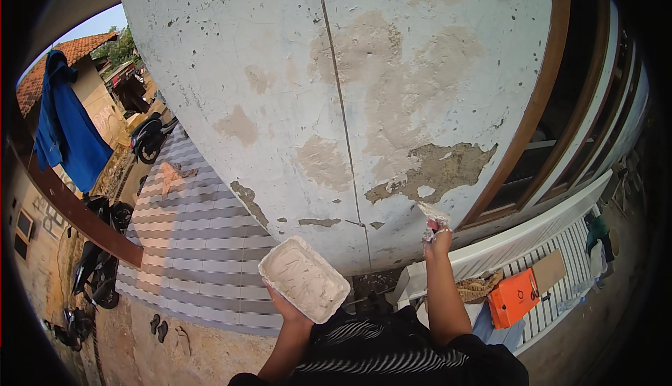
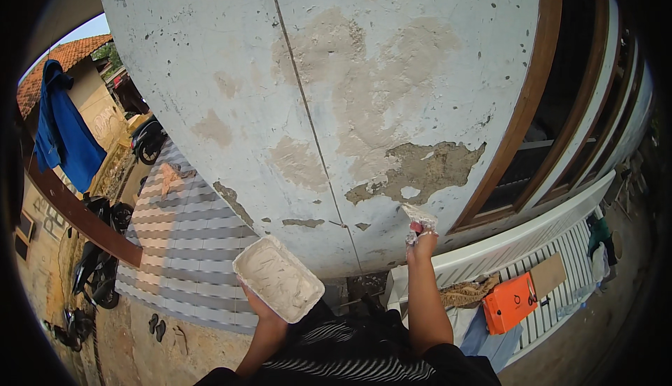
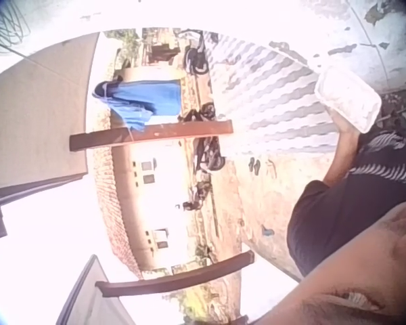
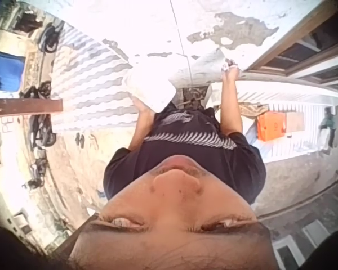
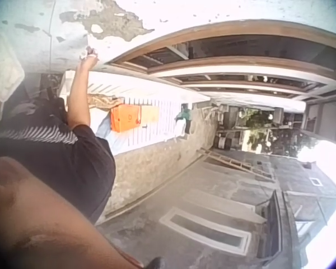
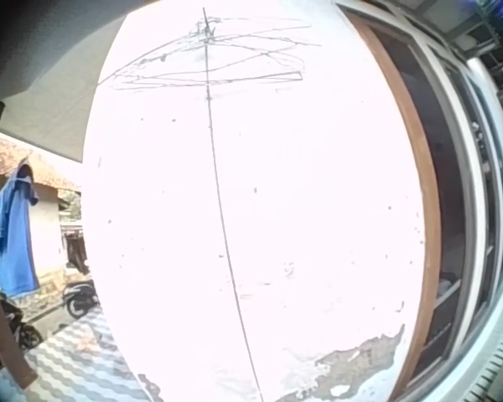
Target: Patching a damaged section of an exterior wall with putty and a scraper tool.
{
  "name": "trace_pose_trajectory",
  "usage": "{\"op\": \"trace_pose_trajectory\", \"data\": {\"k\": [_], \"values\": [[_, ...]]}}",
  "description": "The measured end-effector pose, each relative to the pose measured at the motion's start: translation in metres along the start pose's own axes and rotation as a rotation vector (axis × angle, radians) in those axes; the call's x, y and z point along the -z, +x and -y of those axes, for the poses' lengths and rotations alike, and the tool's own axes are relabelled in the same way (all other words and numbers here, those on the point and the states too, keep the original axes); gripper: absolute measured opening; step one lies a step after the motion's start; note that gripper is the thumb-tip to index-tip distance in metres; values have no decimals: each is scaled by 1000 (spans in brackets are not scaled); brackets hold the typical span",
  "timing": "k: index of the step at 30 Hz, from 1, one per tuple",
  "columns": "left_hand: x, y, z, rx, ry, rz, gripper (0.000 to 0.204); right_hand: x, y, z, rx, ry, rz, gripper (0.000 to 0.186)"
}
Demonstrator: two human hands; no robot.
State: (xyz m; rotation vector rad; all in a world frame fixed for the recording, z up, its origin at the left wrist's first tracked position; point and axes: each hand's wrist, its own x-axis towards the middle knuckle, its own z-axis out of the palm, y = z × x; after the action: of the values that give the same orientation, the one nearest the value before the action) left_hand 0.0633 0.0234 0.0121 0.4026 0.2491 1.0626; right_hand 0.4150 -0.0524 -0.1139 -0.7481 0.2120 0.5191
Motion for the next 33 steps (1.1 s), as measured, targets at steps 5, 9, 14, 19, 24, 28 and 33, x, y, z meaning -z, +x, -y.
{"op": "trace_pose_trajectory", "data": {"k": [5,9,14,19,24,28,33], "values": [[3,3,4,-5,7,4,68,-20,-14,-14,-45,-83,-23,11],[-3,2,2,-2,15,-7,69,-3,8,-4,62,-45,-83,13],[-9,4,1,-28,17,-20,68,-12,-1,-6,56,-46,-100,14],[-15,7,0,-1,10,0,66,2,4,-3,58,-28,-62,14],[-11,12,-3,2,10,-27,65,-2,-3,-19,124,-114,-98,15],[-6,17,-6,-8,8,-20,64,7,1,-16,172,-151,-17,13],[-8,17,-11,-2,9,-7,65,1,-5,-18,149,-204,2,11]]}}
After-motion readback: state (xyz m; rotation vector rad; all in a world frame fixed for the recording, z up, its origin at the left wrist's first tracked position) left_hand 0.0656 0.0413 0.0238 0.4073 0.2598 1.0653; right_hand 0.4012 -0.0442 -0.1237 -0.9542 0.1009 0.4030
